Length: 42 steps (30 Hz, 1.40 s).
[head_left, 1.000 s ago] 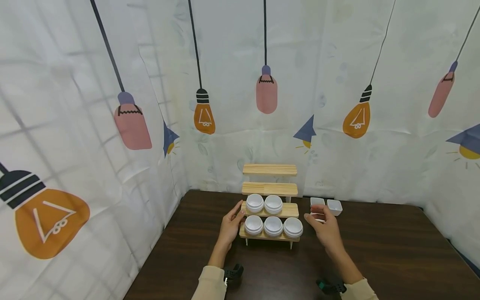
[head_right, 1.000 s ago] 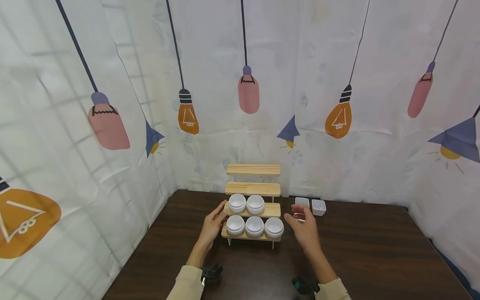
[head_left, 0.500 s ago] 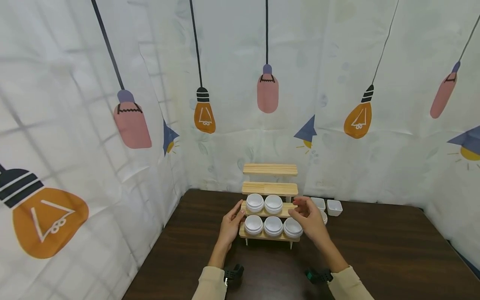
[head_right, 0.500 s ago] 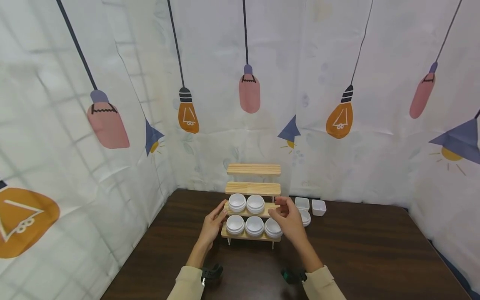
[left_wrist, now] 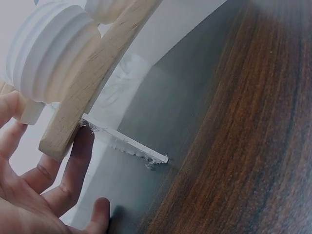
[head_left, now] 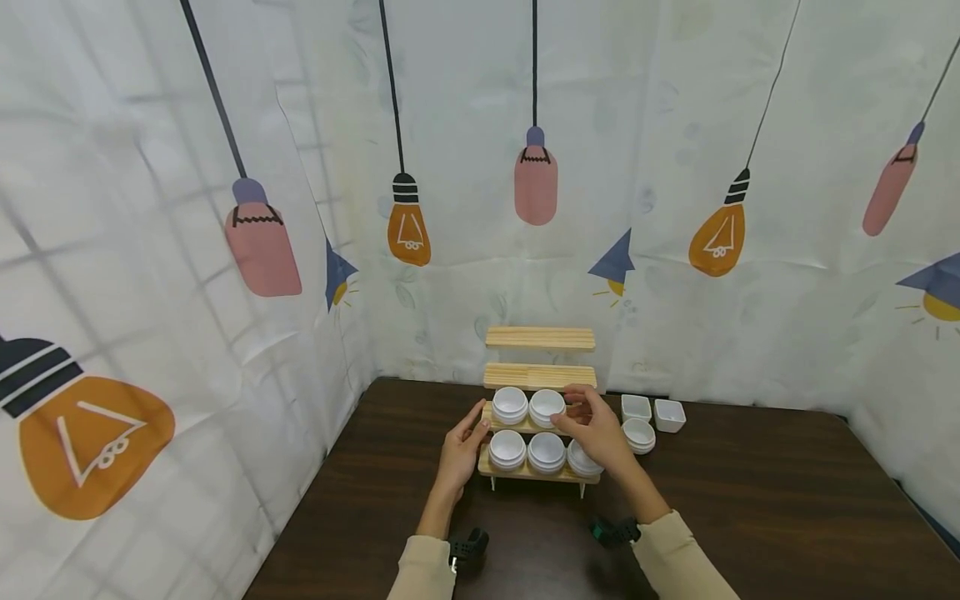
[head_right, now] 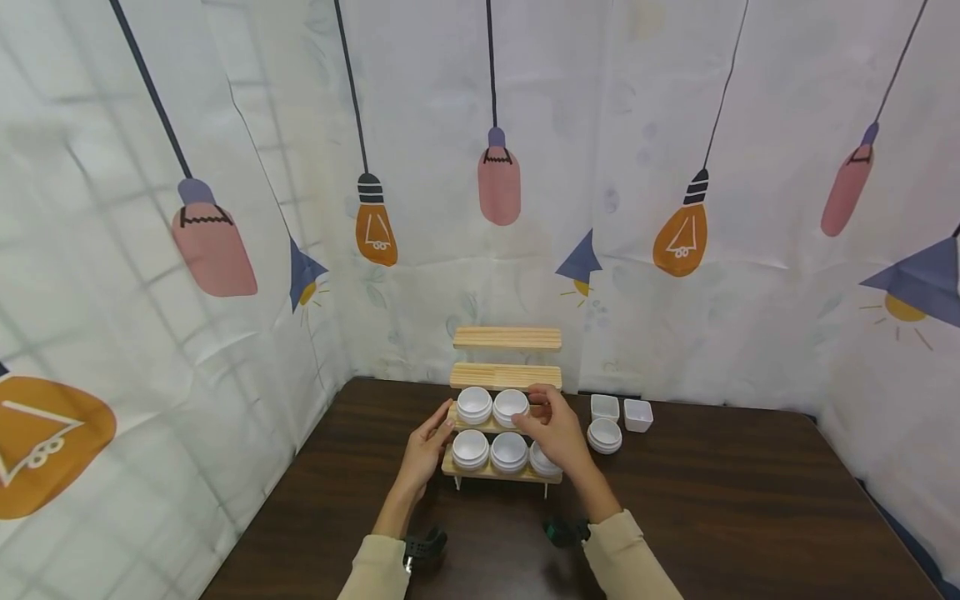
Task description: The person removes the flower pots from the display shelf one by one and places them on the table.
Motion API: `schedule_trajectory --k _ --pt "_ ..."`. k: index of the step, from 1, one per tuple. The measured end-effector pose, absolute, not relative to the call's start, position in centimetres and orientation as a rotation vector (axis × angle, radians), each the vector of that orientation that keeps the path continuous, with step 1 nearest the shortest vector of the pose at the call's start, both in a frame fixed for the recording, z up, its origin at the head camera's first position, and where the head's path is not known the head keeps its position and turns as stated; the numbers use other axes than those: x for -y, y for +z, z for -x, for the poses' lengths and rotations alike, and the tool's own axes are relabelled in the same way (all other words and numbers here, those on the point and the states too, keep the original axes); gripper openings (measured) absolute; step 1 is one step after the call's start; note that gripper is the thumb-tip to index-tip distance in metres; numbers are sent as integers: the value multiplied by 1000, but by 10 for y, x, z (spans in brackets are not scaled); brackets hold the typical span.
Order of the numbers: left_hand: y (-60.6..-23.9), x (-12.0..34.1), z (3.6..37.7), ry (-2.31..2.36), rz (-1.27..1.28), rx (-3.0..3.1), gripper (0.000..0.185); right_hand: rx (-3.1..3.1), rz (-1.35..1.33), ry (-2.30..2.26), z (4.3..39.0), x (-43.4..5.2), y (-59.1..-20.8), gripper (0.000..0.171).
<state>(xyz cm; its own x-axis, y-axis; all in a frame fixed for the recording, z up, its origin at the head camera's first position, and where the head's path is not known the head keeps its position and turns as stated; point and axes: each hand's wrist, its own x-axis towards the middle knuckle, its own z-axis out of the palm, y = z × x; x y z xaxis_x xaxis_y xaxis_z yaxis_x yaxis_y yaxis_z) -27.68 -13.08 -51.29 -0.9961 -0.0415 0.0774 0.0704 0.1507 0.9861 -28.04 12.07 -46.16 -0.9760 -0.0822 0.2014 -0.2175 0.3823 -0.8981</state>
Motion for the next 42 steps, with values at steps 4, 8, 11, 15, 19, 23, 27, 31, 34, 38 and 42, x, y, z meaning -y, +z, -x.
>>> schedule_trajectory --k 4,8,11,15,19,23,27,31,34,38,42 --pt "-522 131 283 -1973 27 2300 48 2524 -271 1630 283 -117 -460 54" --pt "-523 132 285 -1977 12 2290 46 2562 -257 1594 286 -115 -460 55" --pt "-523 132 285 -1983 5 2287 47 2585 -233 1578 286 -113 -459 56" --pt "-523 132 285 -1980 17 2284 49 2574 -200 1574 286 -109 -459 57" --pt "-523 133 284 -1980 14 2287 48 2571 -183 1554 286 -106 -459 58" --pt "-524 133 283 -1989 18 2287 47 2587 -167 1535 285 -104 -459 60" --pt "-511 132 277 -2006 32 2301 48 2599 -170 1508 286 -103 -459 60" --pt "-491 131 265 -2018 53 2307 47 2601 -169 1484 286 -102 -459 61" --pt "-487 131 261 -2023 58 2301 46 2592 -158 1493 286 -101 -458 60" --pt "-487 130 260 -2015 57 2310 46 2583 -143 1521 285 -100 -458 59" --pt "-486 130 259 -2003 54 2318 46 2589 -136 1535 283 -100 -458 59"
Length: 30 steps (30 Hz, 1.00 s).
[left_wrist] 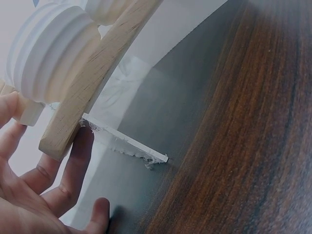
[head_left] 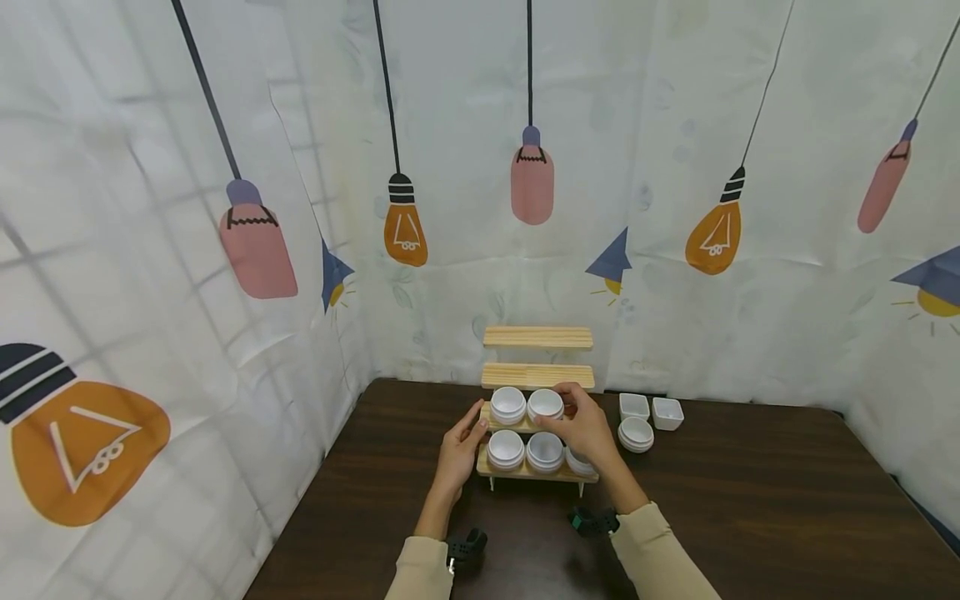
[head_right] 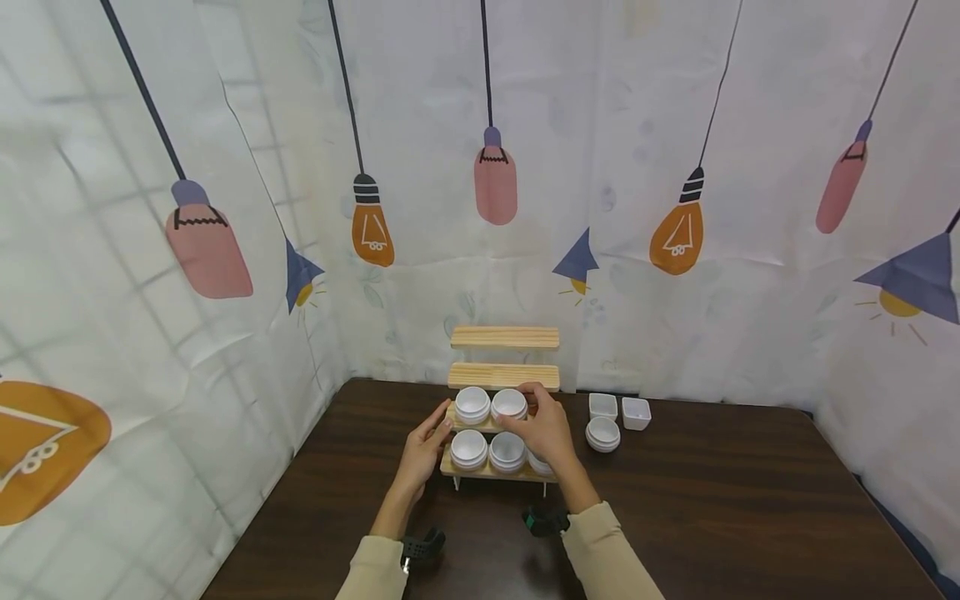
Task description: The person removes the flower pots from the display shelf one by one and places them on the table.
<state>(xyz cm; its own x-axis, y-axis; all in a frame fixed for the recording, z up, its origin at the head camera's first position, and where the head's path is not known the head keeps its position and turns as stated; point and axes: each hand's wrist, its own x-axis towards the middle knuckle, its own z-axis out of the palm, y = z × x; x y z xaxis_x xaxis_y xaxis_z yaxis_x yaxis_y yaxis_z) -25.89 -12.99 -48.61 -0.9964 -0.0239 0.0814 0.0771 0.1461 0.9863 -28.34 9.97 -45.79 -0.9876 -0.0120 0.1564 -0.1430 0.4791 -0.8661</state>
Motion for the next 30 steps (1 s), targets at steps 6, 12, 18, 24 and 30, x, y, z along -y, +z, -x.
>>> schedule_trajectory --k 6,12,18,24,30 --pt "-485 129 258 -1991 26 2323 45 2592 -140 1544 281 -100 -457 60" --pt "-484 129 258 -1991 29 2320 45 2581 -117 1553 282 -100 -457 59" --pt "-483 131 258 -1984 50 2335 46 2555 -124 1577 283 -102 -456 61" --pt "-483 131 259 -1991 58 2332 47 2514 -102 1659 283 -105 -456 64" --pt "-484 131 258 -1988 50 2335 46 2493 -89 1689 279 -107 -454 65"
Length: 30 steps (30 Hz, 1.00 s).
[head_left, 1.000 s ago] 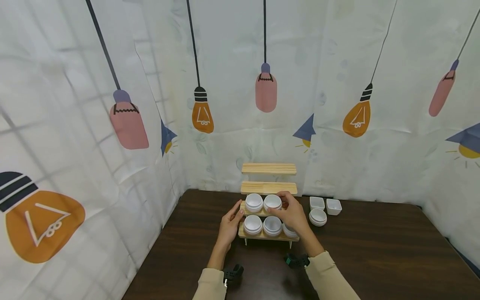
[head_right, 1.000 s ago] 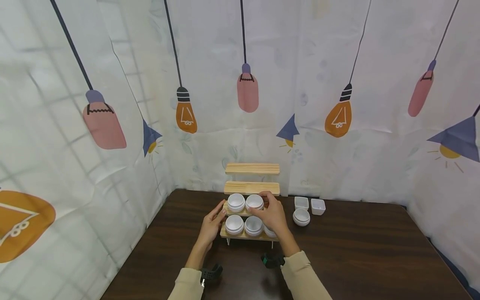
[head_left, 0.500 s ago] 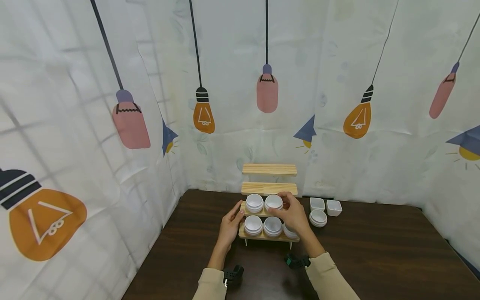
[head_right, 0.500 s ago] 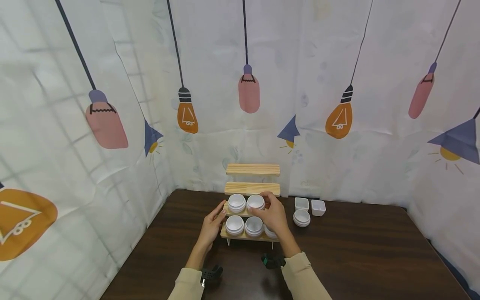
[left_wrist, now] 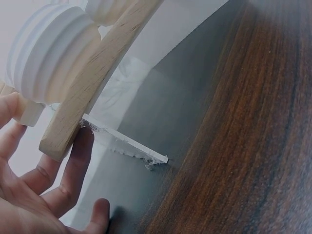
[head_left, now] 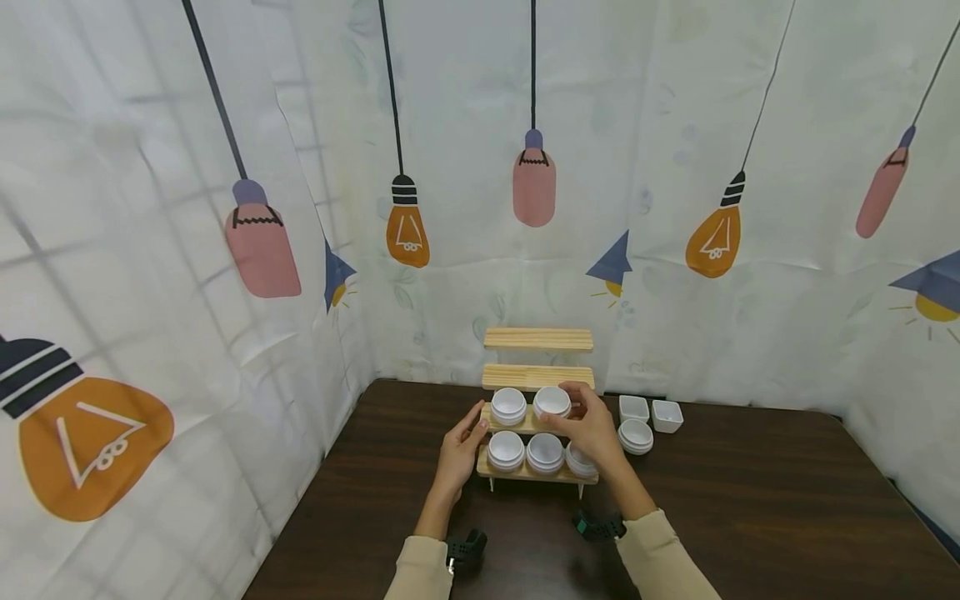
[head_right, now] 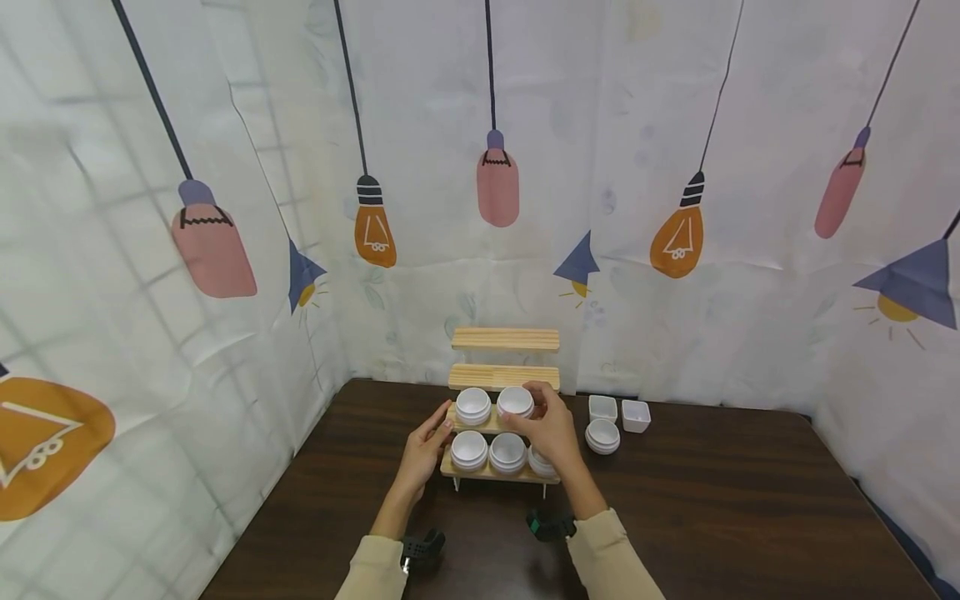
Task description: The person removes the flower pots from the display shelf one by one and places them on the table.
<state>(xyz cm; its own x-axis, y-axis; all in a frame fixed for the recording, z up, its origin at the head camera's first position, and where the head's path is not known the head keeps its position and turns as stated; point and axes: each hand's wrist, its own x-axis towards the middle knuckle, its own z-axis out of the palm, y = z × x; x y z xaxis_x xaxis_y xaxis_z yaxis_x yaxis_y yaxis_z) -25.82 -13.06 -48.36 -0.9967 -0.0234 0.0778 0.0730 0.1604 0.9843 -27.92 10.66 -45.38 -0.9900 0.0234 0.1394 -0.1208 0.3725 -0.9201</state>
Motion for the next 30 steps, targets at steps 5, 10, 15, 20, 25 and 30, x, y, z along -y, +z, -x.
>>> schedule_trajectory --k 5,10,15,20,25,30 --pt "-483 131 258 -1990 49 2339 46 2448 -83 1719 276 -107 -452 65" --pt "-482 130 258 -1987 43 2338 46 2415 -93 1721 272 -108 -451 64" --pt "-482 130 257 -1987 38 2335 46 2393 -99 1732 268 -109 -451 64" --pt "-483 131 258 -1992 38 2335 46 2361 -141 1797 259 -111 -444 65" --pt "-484 131 258 -1998 46 2331 46 2330 -174 1811 259 -117 -449 64" --pt "-485 131 259 -2008 50 2318 46 2304 -182 1833 258 -121 -455 64"
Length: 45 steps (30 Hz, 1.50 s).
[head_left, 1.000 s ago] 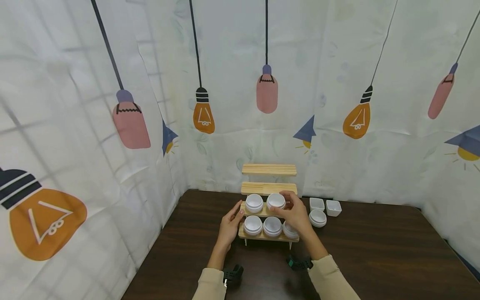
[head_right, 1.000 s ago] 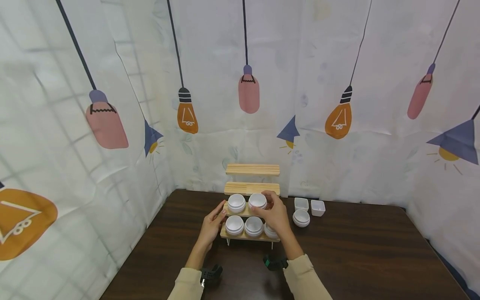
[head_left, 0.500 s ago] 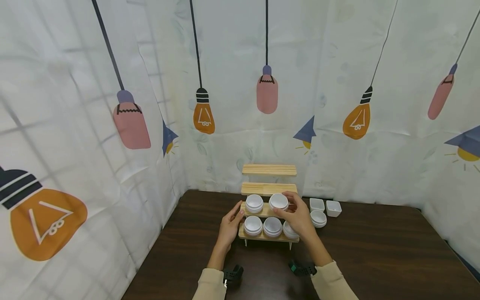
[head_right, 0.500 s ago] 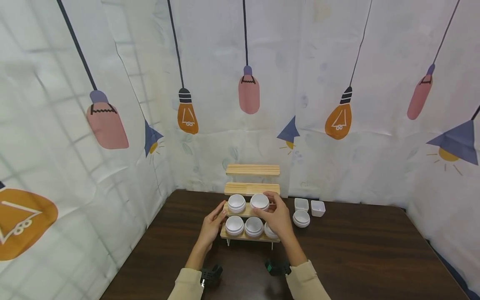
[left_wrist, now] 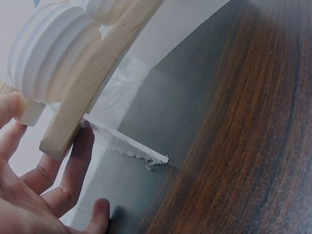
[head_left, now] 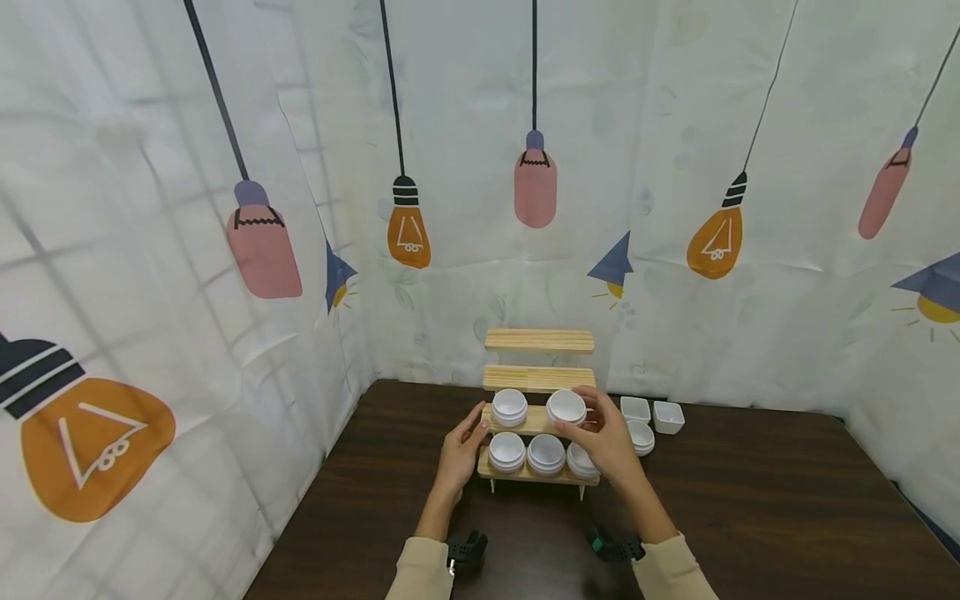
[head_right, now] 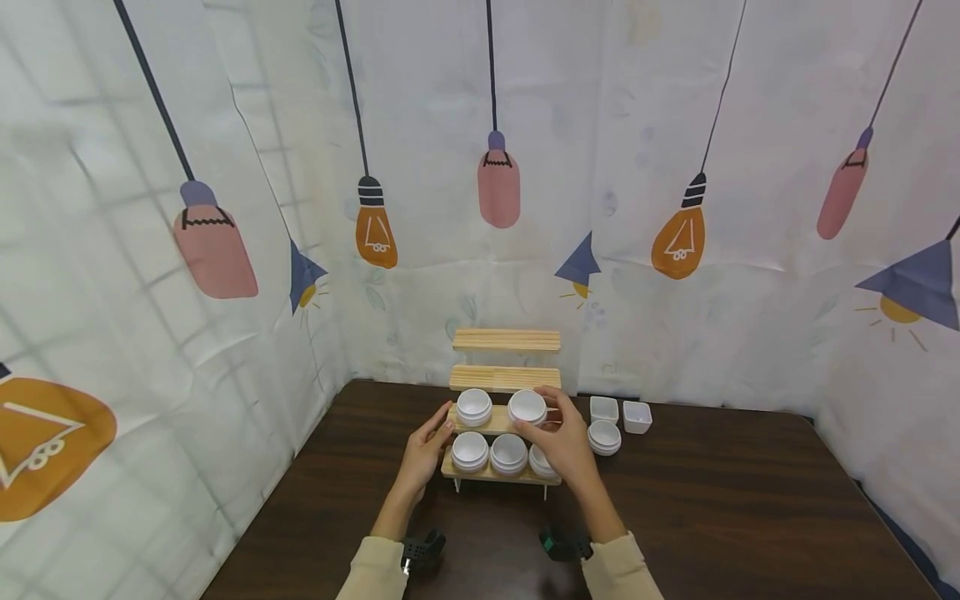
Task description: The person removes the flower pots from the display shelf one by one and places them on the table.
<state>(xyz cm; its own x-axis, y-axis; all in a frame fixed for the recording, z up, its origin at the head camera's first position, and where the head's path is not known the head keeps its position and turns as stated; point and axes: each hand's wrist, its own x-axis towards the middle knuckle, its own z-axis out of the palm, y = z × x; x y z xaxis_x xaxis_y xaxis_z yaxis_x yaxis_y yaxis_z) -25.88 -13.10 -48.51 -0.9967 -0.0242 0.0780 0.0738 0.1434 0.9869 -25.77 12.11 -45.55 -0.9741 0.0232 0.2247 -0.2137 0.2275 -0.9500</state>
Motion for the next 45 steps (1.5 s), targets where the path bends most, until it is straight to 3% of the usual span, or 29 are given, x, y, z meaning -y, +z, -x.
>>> schedule_trajectory --k 45 --pt "-487 131 259 -2030 58 2309 47 2228 -51 1776 254 -154 -468 56"
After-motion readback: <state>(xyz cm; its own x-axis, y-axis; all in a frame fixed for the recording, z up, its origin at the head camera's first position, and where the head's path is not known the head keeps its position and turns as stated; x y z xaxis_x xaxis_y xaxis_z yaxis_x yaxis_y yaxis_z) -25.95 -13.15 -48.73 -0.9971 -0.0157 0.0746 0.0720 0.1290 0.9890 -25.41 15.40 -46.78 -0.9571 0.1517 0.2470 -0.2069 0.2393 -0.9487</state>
